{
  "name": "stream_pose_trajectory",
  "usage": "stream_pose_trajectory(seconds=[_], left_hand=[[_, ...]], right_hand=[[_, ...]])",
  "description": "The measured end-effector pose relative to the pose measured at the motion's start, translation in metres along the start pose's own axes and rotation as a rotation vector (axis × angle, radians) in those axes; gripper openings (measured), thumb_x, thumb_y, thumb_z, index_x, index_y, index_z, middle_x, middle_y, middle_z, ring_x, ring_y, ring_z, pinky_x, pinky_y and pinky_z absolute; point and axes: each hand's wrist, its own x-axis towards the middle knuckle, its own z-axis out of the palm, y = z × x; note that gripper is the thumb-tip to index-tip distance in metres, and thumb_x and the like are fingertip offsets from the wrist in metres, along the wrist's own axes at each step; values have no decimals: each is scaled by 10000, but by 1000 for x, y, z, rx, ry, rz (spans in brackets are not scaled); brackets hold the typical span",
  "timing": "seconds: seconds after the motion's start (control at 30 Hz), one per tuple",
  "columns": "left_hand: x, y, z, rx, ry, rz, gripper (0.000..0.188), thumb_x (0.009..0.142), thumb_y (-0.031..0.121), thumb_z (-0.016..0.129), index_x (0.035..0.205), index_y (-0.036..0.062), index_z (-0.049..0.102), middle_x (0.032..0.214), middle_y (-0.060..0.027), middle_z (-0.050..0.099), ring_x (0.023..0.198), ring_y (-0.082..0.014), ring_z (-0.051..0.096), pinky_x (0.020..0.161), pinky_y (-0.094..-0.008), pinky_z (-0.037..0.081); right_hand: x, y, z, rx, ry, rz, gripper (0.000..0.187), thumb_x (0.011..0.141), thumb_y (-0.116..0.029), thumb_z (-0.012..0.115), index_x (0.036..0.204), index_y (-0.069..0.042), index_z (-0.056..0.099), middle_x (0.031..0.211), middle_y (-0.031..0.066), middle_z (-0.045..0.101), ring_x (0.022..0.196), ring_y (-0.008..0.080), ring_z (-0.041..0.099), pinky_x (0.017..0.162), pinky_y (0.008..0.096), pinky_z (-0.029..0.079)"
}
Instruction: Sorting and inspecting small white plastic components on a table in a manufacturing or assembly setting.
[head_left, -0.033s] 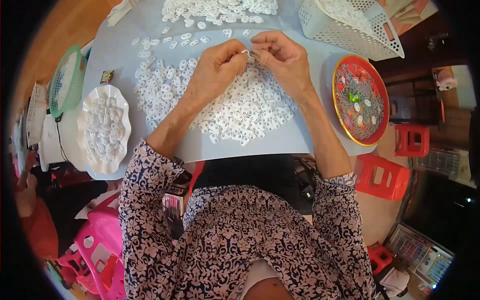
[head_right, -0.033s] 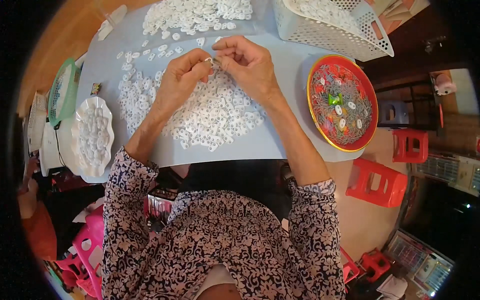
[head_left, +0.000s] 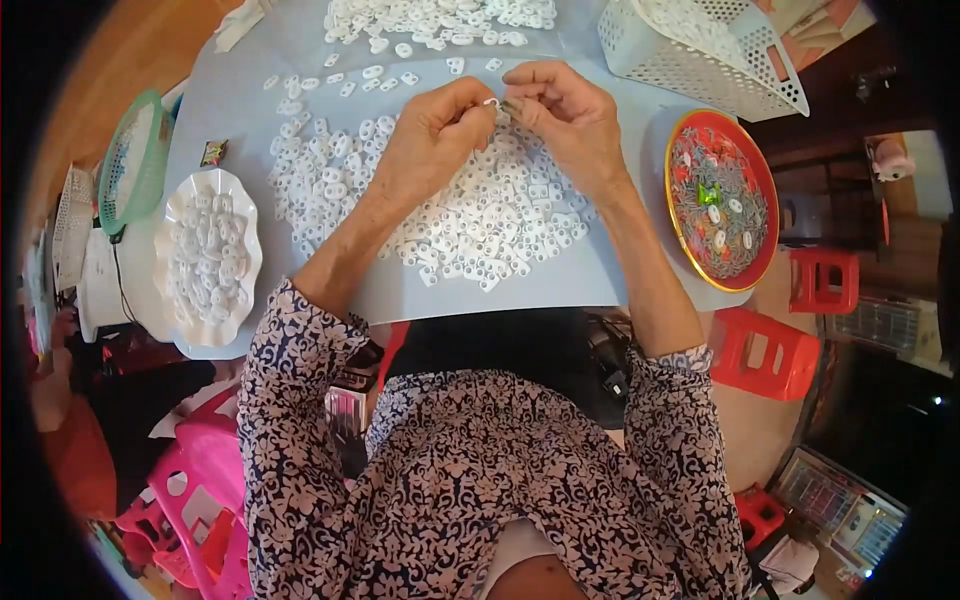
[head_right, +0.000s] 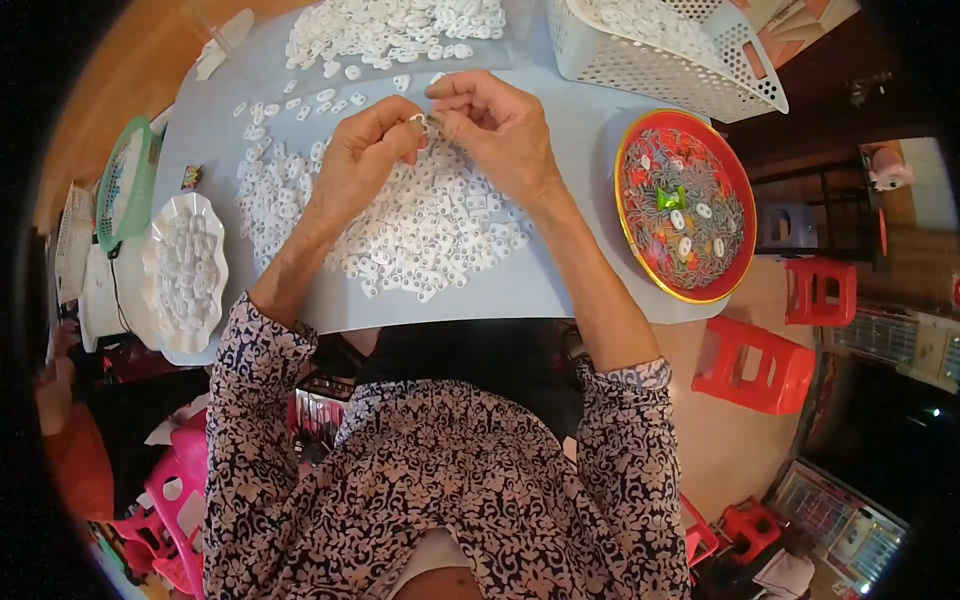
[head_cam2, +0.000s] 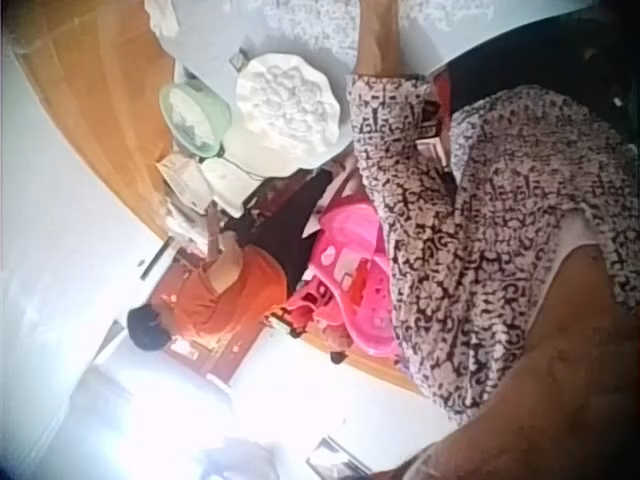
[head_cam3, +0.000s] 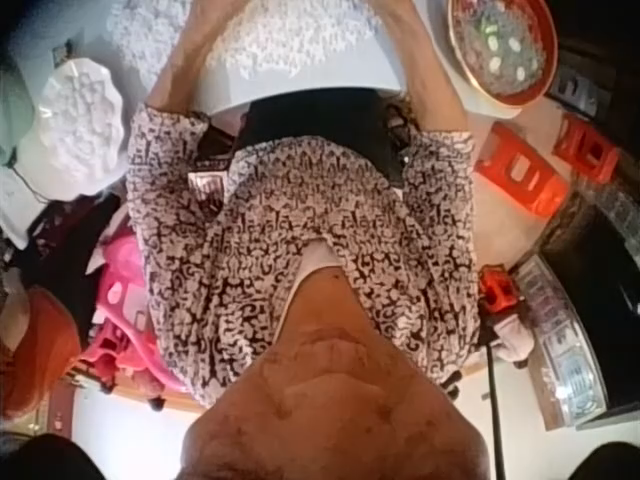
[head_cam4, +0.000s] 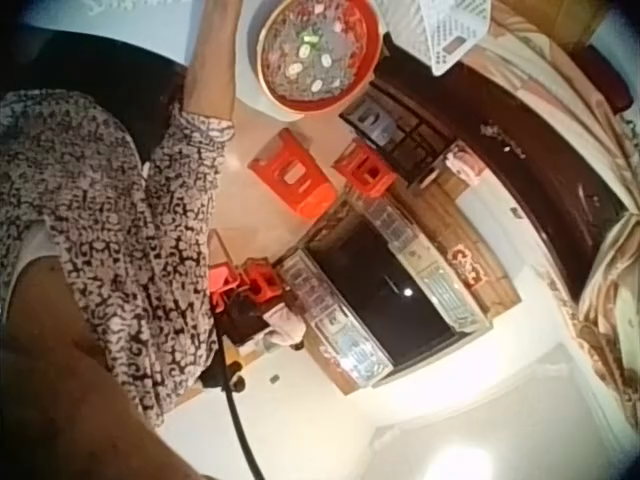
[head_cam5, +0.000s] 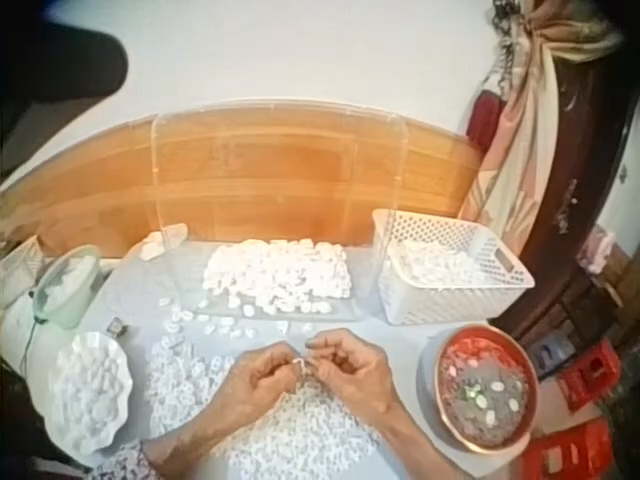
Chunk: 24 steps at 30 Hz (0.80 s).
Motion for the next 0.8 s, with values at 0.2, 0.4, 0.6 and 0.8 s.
stream_pose_trajectory(seconds=[0.2, 0.4, 0.6, 0.8], left_hand=[[1, 1, 1, -73, -11, 50, 144, 884, 106, 494, 798, 23, 574, 630, 22, 517, 585, -35, 439, 524, -201, 342], [0, 3, 1, -4, -70, 13, 145, 884, 118, 504, 808, 21, 580, 629, 22, 524, 602, -34, 462, 543, -195, 356], [-2, -1, 10, -60, 54, 56, 131, 878, 112, 515, 828, 10, 582, 642, 16, 540, 604, -29, 452, 531, -192, 354], [1, -2, 5, -83, 32, 1, 130, 872, 112, 529, 841, -2, 583, 664, 7, 569, 616, -36, 472, 555, -194, 381]], right_hand=[[0, 0, -3, 41, -26, 27, 104, 860, -30, 600, 941, 25, 638, 771, 25, 637, 687, 59, 565, 638, 200, 477], [-1, 4, -4, -33, -17, 49, 95, 869, -71, 612, 874, 19, 642, 722, 12, 626, 637, 44, 527, 585, 196, 450], [-1, 2, 9, 14, 79, 68, 154, 878, -126, 624, 806, 10, 625, 681, -10, 603, 599, 29, 492, 535, 184, 409], [-1, -3, 6, 50, 100, 101, 151, 889, -132, 613, 845, 11, 637, 702, -8, 601, 616, 35, 506, 558, 182, 428]])
